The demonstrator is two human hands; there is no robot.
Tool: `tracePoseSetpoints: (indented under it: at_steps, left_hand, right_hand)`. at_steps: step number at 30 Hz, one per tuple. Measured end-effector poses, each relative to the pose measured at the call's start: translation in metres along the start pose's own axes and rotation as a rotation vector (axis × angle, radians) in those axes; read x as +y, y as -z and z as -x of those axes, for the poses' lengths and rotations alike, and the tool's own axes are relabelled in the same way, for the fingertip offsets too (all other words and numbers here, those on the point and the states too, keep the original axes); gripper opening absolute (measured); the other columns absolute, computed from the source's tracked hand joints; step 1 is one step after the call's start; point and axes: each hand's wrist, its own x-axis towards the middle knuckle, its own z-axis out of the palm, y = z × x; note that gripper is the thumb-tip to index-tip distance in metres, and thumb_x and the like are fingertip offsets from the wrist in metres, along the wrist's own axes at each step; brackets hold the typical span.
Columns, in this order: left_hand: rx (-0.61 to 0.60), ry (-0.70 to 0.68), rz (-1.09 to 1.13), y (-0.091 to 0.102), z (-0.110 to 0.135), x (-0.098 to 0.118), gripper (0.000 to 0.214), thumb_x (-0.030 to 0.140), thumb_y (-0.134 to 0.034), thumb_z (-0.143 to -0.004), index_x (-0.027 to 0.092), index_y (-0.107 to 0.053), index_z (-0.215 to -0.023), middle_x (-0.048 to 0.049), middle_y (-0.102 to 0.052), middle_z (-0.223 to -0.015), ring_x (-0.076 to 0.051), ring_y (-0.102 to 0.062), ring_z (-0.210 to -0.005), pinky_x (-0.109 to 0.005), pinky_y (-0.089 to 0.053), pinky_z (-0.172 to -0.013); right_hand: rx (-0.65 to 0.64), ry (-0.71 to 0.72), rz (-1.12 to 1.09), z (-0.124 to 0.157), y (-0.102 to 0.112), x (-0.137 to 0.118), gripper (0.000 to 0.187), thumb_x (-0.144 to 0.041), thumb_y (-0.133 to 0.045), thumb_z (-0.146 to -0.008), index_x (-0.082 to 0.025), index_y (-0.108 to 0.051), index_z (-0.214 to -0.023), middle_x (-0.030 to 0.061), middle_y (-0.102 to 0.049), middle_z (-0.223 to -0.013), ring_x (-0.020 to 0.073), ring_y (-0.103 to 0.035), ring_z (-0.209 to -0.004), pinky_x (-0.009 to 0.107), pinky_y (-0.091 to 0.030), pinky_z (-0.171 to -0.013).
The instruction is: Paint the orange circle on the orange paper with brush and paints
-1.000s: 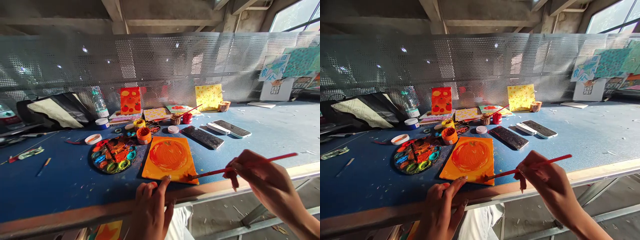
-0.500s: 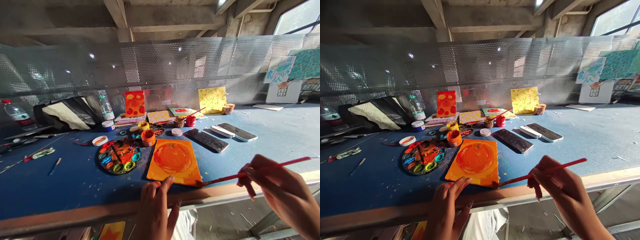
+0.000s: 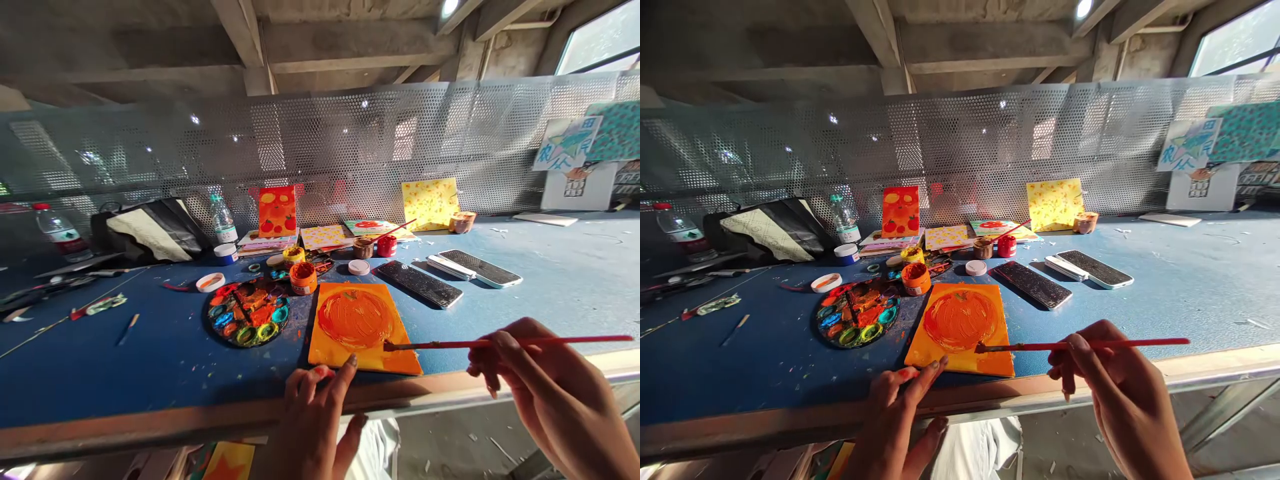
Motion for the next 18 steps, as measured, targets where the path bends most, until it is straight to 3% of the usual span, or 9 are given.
tracePoseSetpoints:
  at_steps: [4, 9, 18]
  left_hand:
    - [0.141, 0.165, -0.037, -0.007, 0.009, -0.008, 0.041, 0.026, -0.045, -0.098, 0.016, -0.04, -0.138, -0.0095, -0.069, -0.113, -0.024, -0.056, -0.104, -0.04, -0.044, -0.092]
    - [0.162, 0.156, -0.134, -0.007, 0.009, -0.012, 0.039, 0.031, -0.045, -0.098, 0.014, -0.044, -0.133, -0.0111, -0.071, -0.108, -0.026, -0.058, -0.099, -0.042, -0.043, -0.09]
    - [0.127, 0.1, -0.155, 0.002, 0.003, -0.016, 0.041, 0.03, -0.048, -0.096, 0.013, -0.045, -0.133, -0.0085, -0.072, -0.103, -0.023, -0.06, -0.094, -0.037, -0.044, -0.087]
  right_hand:
    - [-0.136, 0.028, 0.044, 0.012, -0.018, 0.007, 0.027, -0.044, -0.068, -0.081, -0.019, -0.067, -0.07, 0.0046, -0.062, -0.065, 0.0154, -0.06, -0.056, 0.024, -0.05, -0.043]
    - [-0.121, 0.031, 0.09, 0.024, -0.04, 0.001, 0.033, -0.047, -0.063, -0.084, -0.018, -0.063, -0.067, 0.0032, -0.06, -0.066, 0.0107, -0.055, -0.051, 0.024, -0.048, -0.046]
    - [-0.078, -0.043, 0.164, 0.02, -0.026, -0.006, 0.037, -0.052, -0.066, -0.08, -0.019, -0.062, -0.065, 0.0025, -0.06, -0.062, 0.0122, -0.055, -0.052, 0.022, -0.045, -0.042]
